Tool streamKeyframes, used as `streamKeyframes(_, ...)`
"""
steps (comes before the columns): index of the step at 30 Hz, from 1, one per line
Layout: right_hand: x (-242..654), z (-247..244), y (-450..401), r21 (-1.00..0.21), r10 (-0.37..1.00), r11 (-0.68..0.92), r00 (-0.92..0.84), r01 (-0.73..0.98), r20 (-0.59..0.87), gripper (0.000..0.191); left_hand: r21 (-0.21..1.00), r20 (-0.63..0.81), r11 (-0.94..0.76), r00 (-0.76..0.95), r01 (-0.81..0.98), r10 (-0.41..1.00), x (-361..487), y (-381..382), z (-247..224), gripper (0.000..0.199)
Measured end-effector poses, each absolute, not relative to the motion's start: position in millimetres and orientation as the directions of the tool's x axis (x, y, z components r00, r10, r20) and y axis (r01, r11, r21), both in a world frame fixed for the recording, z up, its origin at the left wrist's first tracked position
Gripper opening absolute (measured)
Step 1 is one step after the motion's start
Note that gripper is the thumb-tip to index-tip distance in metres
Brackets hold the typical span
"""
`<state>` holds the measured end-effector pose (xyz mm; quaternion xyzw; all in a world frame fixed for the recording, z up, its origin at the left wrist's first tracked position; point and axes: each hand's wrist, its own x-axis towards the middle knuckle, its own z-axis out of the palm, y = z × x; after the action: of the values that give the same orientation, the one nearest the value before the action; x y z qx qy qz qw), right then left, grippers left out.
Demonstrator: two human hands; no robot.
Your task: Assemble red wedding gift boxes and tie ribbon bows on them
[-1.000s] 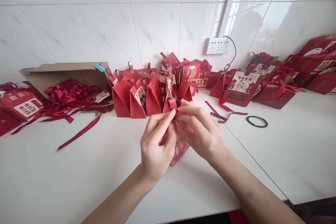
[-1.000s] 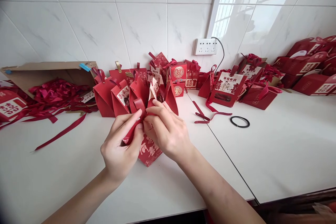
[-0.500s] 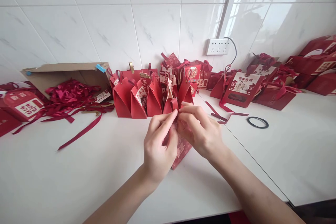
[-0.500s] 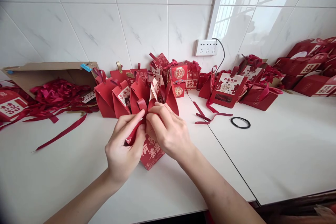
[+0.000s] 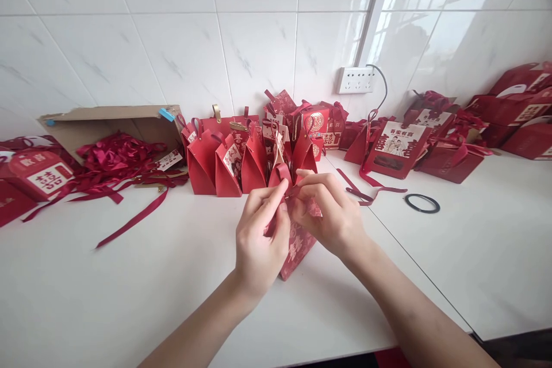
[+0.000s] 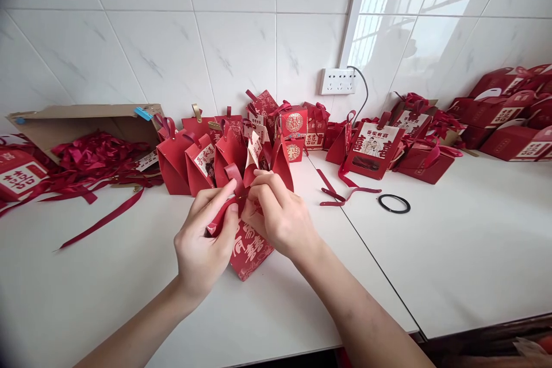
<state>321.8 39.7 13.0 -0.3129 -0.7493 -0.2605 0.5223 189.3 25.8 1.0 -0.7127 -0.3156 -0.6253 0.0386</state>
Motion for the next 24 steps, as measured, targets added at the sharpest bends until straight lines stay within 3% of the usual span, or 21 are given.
streamKeyframes(6, 321.2, 11.9, 42.3, 0.095, 0.126, 0.694, -0.250, 0.714, 0.960, 0.013, 0.330, 0.920, -0.808, 0.024, 0.489, 0.391, 189.6, 26.1, 1.1, 0.043)
streamKeyframes(19, 322.1, 13.3, 39.1, 0.126, 0.190, 0.617, -0.303, 0.777, 0.934, 0.010, 0.295, 0.925, -0.824, 0.071, 0.483, 0.373, 190.0, 26.6, 0.0, 0.045)
streamKeyframes(22, 321.2, 12.8, 38.9, 0.082, 0.219, 0.600, -0.262, 0.796, 0.940, 0.011, 0.301, 0.922, -0.821, 0.074, 0.485, 0.381, 190.2, 27.1, -0.4, 0.045)
streamKeyframes(24, 323.1, 13.3, 39.8, -0.025, 0.257, 0.650, -0.189, 0.759, 0.948, 0.010, 0.305, 0.920, -0.819, 0.073, 0.486, 0.385, 190.1, 27.3, -0.5, 0.045)
